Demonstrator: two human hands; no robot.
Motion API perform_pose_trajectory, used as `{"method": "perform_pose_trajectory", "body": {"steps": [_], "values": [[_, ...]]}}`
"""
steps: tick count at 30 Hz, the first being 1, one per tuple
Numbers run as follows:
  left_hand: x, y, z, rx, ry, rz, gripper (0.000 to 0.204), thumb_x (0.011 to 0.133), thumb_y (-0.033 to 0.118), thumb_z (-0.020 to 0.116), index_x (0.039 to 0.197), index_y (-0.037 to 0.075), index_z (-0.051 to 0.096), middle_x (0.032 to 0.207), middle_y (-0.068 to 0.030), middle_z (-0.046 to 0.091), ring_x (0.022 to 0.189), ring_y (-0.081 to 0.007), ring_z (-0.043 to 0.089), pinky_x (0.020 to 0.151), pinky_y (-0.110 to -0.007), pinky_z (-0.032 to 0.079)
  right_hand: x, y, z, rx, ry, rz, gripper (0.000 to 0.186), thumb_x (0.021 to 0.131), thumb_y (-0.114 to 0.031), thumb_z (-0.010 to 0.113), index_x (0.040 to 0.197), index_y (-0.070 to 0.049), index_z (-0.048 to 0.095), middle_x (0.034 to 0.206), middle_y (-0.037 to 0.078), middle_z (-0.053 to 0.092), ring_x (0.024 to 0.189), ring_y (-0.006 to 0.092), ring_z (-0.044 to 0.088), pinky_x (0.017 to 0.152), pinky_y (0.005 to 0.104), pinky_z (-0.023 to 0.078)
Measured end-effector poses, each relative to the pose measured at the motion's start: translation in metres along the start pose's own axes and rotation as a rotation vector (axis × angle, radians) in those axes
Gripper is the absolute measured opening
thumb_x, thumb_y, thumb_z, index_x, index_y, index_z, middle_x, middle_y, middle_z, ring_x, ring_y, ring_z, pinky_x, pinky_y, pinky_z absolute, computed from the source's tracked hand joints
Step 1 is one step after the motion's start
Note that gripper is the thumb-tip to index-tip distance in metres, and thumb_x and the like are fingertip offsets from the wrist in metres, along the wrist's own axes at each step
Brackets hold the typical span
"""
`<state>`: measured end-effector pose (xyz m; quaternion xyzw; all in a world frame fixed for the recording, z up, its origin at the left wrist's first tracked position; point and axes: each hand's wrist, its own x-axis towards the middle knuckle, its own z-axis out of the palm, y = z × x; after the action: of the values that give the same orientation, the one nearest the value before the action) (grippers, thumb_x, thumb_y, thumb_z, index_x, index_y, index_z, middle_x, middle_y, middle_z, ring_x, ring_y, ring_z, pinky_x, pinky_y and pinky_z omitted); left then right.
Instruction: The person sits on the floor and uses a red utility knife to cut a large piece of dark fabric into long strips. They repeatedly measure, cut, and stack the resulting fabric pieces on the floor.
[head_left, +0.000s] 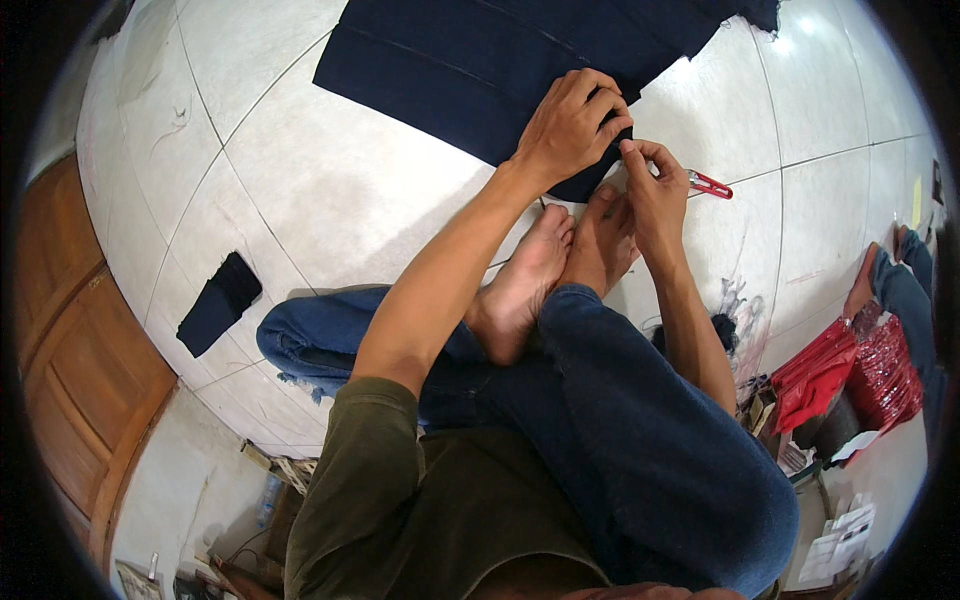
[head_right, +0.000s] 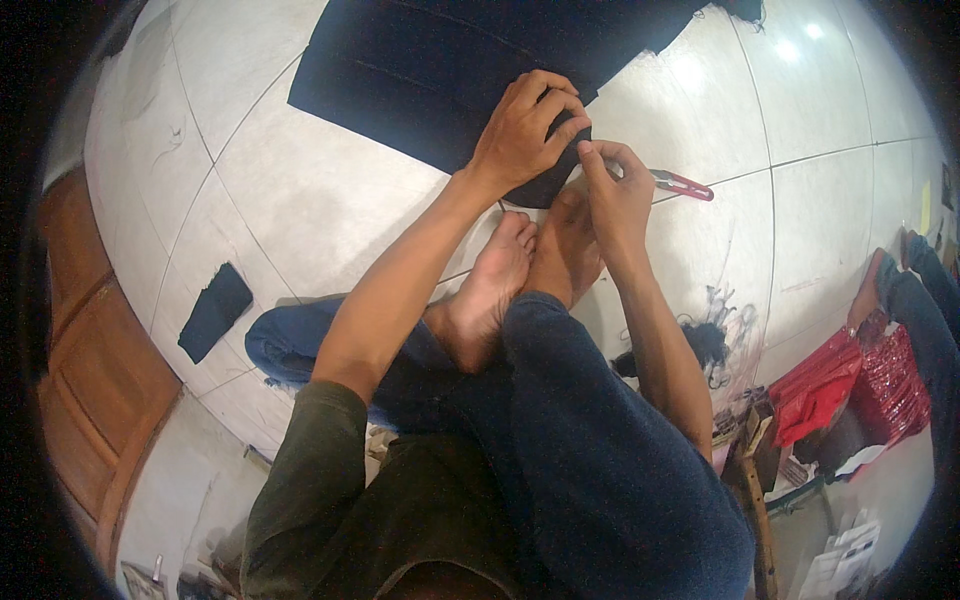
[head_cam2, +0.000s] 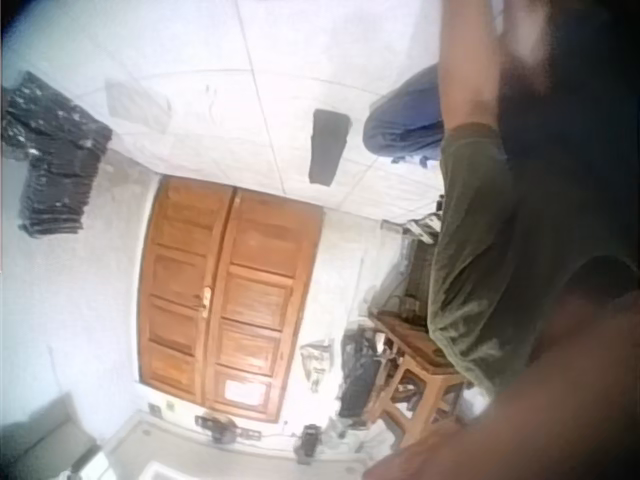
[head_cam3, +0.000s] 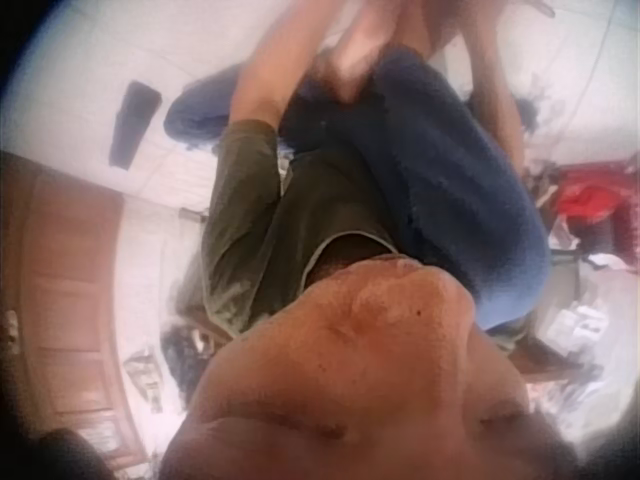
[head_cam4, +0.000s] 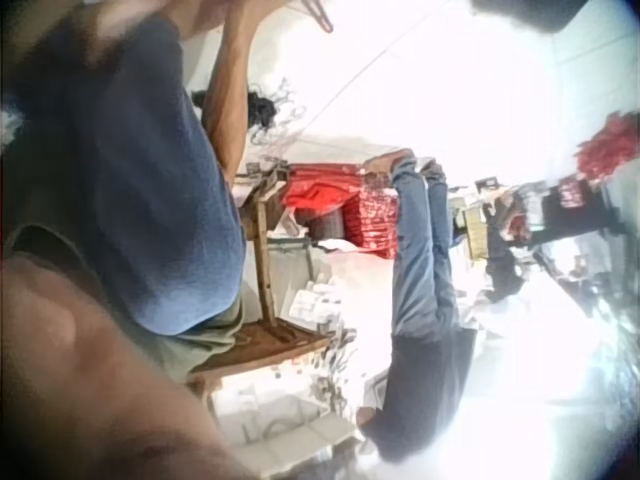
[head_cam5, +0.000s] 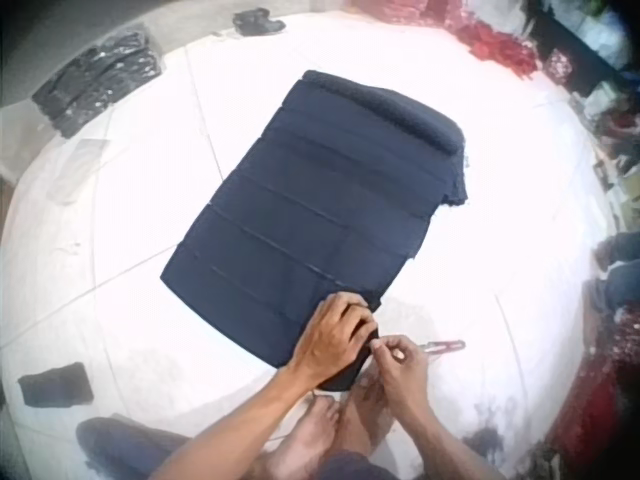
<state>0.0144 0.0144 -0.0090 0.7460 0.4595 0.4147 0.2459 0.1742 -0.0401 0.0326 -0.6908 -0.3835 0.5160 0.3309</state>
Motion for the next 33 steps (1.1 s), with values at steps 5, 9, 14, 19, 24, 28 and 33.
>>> {"method": "perform_pose_trajectory", "body": {"steps": [5, 9, 14, 19, 24, 28, 33], "values": [[-0.002, -0.005, 0.002, 0.029, -0.005, 0.022, 0.015, 0.091, 0.020, 0.074, 0.100, 0.009, 0.068, 0.110, -0.0066, 0.061, 0.101, -0.0275, 0.061, 0.090, -0.041, 0.051, -0.009, 0.001, -0.009, 0.318, -0.049, 0.079, 0.023, 0.102, -0.021, 0.065, 0.113, -0.001, 0.065, 0.090, 0.003, 0.064, 0.071, 0.0048, 0.050, 0.060, 0.0206, 0.040], [-0.008, -0.005, -0.008, 0.057, -0.091, 0.039, 0.025, 0.092, 0.029, 0.074, 0.109, 0.012, 0.065, 0.127, -0.0078, 0.059, 0.118, -0.0297, 0.057, 0.099, -0.045, 0.047, -0.026, 0.000, -0.050, 0.864, -0.110, 0.191, 0.028, 0.103, -0.019, 0.063, 0.124, -0.003, 0.054, 0.099, 0.000, 0.053, 0.071, 0.0070, 0.044, 0.063, 0.0198, 0.040], [-0.022, -0.003, -0.042, 0.264, -0.214, 0.036, 0.043, 0.093, 0.039, 0.072, 0.129, 0.017, 0.062, 0.151, -0.0091, 0.047, 0.147, -0.0314, 0.037, 0.120, -0.050, 0.031, -0.060, 0.019, -0.128, 1.174, -0.110, -0.012, 0.022, 0.102, -0.010, 0.063, 0.115, -0.003, 0.048, 0.099, 0.001, 0.047, 0.082, 0.0082, 0.046, 0.075, 0.0221, 0.044], [-0.037, -0.003, -0.059, 0.422, -0.316, 0.090, 0.046, 0.091, 0.046, 0.070, 0.129, 0.020, 0.069, 0.155, -0.0073, 0.047, 0.149, -0.0304, 0.034, 0.124, -0.051, 0.026, -0.076, -0.013, -0.088, 0.752, 0.175, 0.053, 0.023, 0.107, -0.024, 0.057, 0.121, -0.007, 0.052, 0.091, 0.000, 0.047, 0.084, 0.0090, 0.047, 0.078, 0.0263, 0.045], [-0.037, 0.002, -0.053, 0.205, -0.389, 0.234, 0.034, 0.085, 0.038, 0.074, 0.114, 0.019, 0.075, 0.141, -0.0041, 0.061, 0.139, -0.0269, 0.049, 0.117, -0.046, 0.039, -0.048, -0.017, -0.065, 1.009, -0.118, 0.066, 0.015, 0.110, -0.024, 0.052, 0.112, -0.009, 0.054, 0.077, -0.004, 0.043, 0.059, 0.0061, 0.036, 0.062, 0.0223, 0.039], [-0.036, -0.015, -0.063, 0.236, -0.308, 0.272, 0.024, 0.076, 0.028, 0.080, 0.094, 0.013, 0.074, 0.115, -0.0036, 0.069, 0.125, -0.0264, 0.058, 0.105, -0.045, 0.048, -0.046, -0.009, -0.094, 0.683, 0.005, -0.044, 0.016, 0.110, -0.026, 0.052, 0.109, -0.009, 0.053, 0.074, -0.006, 0.039, 0.058, 0.0040, 0.030, 0.057, 0.0225, 0.029], [-0.058, -0.018, -0.097, 0.253, -0.246, 0.162, 0.028, 0.073, 0.034, 0.083, 0.086, 0.011, 0.073, 0.096, -0.0040, 0.065, 0.115, -0.0269, 0.062, 0.097, -0.044, 0.051, -0.081, 0.042, -0.235, 0.723, 0.238, -0.027, 0.018, 0.108, -0.016, 0.055, 0.121, -0.003, 0.053, 0.069, -0.005, 0.041, 0.061, 0.0058, 0.041, 0.061, 0.0255, 0.040]]}}
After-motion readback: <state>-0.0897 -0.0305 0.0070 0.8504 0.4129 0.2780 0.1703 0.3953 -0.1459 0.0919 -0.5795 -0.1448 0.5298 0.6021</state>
